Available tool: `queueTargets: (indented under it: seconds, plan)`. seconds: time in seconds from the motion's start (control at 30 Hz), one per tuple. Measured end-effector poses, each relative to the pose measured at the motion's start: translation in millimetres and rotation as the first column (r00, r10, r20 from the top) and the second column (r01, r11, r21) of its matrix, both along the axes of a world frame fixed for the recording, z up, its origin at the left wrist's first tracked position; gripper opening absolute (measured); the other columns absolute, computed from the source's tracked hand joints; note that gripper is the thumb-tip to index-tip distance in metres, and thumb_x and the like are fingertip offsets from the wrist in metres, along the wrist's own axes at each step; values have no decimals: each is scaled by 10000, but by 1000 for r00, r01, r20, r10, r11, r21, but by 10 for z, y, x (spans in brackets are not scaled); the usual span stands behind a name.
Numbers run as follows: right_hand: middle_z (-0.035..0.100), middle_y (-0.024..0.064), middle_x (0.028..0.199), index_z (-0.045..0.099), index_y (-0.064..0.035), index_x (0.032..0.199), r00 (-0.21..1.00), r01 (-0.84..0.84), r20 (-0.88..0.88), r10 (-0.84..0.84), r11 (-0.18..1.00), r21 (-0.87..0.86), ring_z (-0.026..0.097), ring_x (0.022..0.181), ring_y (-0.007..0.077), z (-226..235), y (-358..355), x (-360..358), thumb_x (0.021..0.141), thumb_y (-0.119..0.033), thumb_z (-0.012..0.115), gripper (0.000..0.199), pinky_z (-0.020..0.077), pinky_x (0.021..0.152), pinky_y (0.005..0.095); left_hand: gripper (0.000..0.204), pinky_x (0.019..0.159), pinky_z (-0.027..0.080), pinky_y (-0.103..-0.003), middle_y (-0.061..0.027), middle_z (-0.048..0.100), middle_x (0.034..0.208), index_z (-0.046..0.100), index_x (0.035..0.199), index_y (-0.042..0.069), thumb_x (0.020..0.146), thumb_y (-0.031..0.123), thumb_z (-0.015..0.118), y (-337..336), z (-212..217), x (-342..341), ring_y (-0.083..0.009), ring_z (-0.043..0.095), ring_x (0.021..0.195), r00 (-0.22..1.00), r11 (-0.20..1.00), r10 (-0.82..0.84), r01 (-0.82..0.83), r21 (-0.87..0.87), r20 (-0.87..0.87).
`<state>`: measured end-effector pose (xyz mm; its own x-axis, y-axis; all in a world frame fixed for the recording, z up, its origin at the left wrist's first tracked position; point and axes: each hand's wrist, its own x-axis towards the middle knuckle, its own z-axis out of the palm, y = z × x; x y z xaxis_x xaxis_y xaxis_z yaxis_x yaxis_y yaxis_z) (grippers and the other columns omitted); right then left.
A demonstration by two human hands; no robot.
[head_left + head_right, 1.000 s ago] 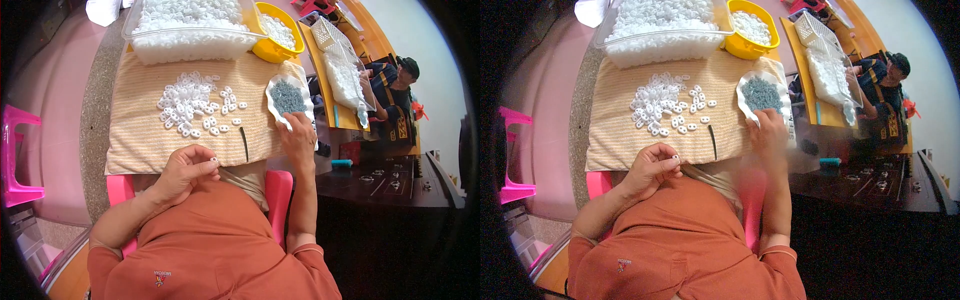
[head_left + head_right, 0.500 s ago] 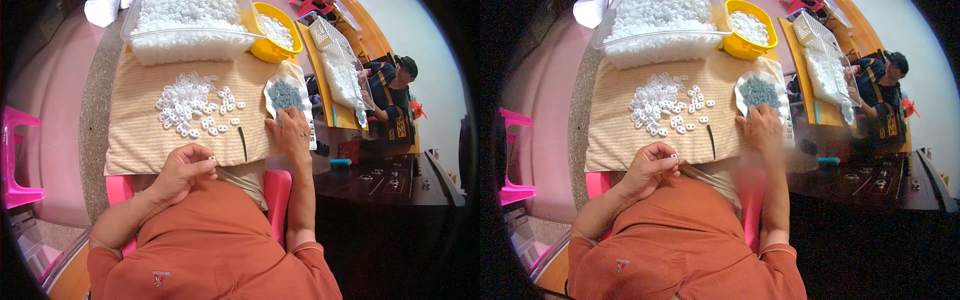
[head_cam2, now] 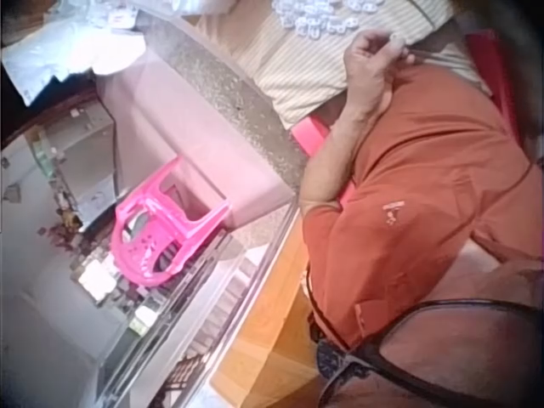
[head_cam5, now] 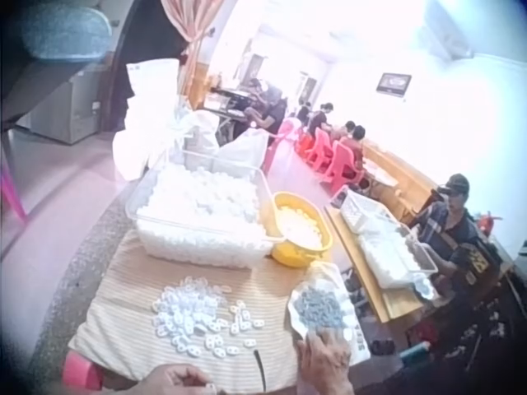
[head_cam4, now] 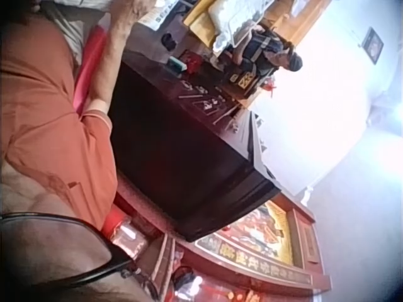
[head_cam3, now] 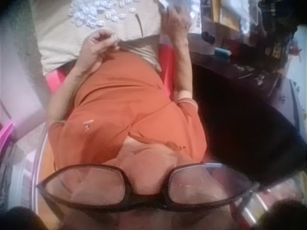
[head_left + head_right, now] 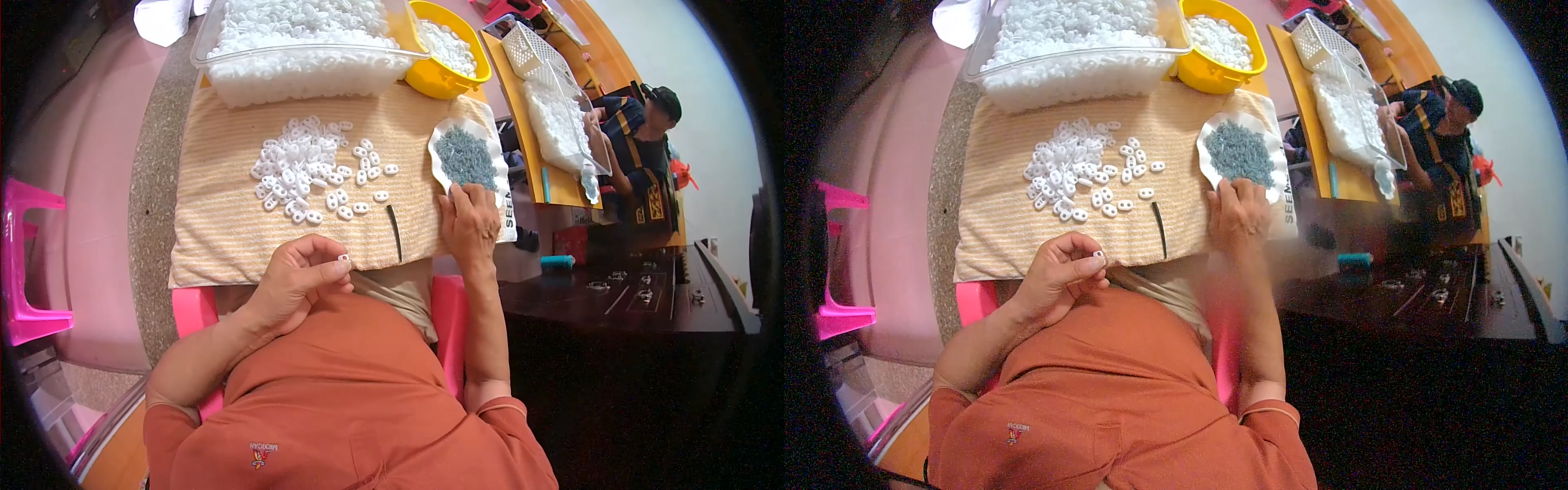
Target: Assembling small white plastic parts by inserting small black pins into them.
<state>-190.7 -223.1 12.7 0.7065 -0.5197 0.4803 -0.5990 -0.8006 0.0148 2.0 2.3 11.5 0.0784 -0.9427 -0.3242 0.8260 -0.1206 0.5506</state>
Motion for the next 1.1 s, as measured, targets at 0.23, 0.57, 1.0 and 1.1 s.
queueTargets:
  seconds: [0.23, 0.57, 1.0, 1.1]
  plan:
    - [579, 114, 860, 648, -30, 951, 997, -10, 79, 11, 1000, -10, 546, 813, 303, -77, -8, -20, 795, -130, 676, 187, 446, 694, 397, 132, 714, 554, -278, -43, 634, 851, 597, 966, 29, 847, 6, 649, -1, 7, 4, -117, 623, 762, 1000, 1000, 1, -1, 15, -3]
    - [632, 152, 824, 669, -19, 909, 952, -31, 304, -15, 989, 145, 611, 775, 296, 182, -236, 60, 785, -59, 672, 130, 476, 688, 369, 135, 711, 554, -275, -40, 635, 859, 596, 962, 34, 844, 4, 653, 1, 5, -1, -116, 623, 764, 1000, 1000, 1, -1, 30, -5]
    - [663, 155, 853, 701, -31, 857, 990, 140, -15, -140, 958, 250, 645, 773, 293, 189, -733, 344, 797, -272, 669, 250, 495, 691, 357, 137, 695, 546, -257, -52, 646, 863, 599, 961, 31, 842, 28, 665, 5, -25, 14, -125, 634, 749, 1000, 1000, -2, 2, 21, 10]
    - [664, 151, 797, 698, -32, 845, 990, 141, -30, -138, 947, 288, 646, 734, 297, 131, -770, 341, 803, -267, 660, 241, 497, 674, 368, 135, 698, 548, -260, -51, 644, 861, 600, 961, 30, 843, 29, 665, 8, -30, 11, -123, 630, 748, 1000, 1000, -7, 6, 16, 13]
